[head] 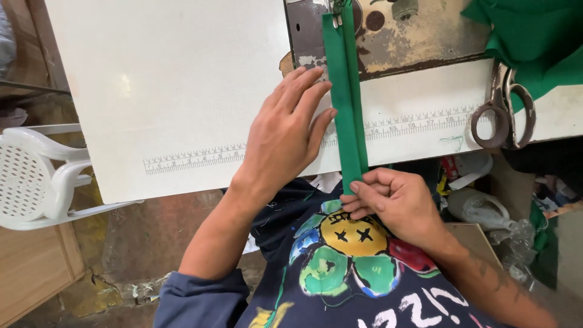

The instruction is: Folding and aligning green fabric strips at a sewing machine for assembly.

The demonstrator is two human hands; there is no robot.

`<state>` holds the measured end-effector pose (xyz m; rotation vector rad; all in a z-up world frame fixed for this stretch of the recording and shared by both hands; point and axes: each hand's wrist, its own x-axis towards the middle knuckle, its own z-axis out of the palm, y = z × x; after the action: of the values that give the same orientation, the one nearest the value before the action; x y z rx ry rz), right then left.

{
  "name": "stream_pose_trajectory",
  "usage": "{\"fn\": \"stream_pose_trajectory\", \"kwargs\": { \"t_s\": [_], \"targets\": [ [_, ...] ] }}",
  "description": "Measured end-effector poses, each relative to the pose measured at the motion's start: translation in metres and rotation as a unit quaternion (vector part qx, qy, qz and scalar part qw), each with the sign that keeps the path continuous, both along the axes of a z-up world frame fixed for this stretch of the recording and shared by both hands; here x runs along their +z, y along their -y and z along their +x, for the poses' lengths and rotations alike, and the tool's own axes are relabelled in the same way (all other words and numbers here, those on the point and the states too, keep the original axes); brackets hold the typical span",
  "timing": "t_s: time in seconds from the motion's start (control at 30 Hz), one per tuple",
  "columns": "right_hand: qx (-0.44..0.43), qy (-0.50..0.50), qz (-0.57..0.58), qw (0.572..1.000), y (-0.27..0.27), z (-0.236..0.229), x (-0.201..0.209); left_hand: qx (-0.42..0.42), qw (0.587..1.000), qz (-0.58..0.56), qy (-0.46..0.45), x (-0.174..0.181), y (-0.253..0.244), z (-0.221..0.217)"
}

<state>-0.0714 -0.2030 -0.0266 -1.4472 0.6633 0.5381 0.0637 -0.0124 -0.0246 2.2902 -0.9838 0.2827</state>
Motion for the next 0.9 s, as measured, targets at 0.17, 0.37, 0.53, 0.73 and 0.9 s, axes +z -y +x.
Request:
{"fn": "stream_pose_trajectory", "kwargs": {
  "t_s": [0.17, 0.37, 0.53, 0.73, 0.9],
  "targets": [
    [-0.034, -0.003, 0.001, 0.999, -0.002, -0.002, -0.007, -0.057, 0.997, 0.056, 0.003, -0.017, 0.007, 0.006],
    [-0.012, -0.012, -0.012, 1.000, -0.001, 0.002, -0.004, -0.076, 0.993, 0.079, 0.039, -0.025, 0.006, 0.009],
    [0.009, -0.023, -0.008, 1.000, 0.001, 0.005, -0.002, -0.074, 0.992, 0.087, 0.059, -0.027, 0.006, 0.010],
    [0.027, -0.022, -0.021, 0.999, 0.000, 0.004, 0.002, -0.075, 0.992, 0.083, 0.058, -0.026, 0.004, 0.009],
    [0.047, -0.006, -0.022, 0.999, -0.002, 0.007, 0.011, -0.083, 0.994, 0.065, 0.035, -0.024, 0.004, 0.010]
  ]
}}
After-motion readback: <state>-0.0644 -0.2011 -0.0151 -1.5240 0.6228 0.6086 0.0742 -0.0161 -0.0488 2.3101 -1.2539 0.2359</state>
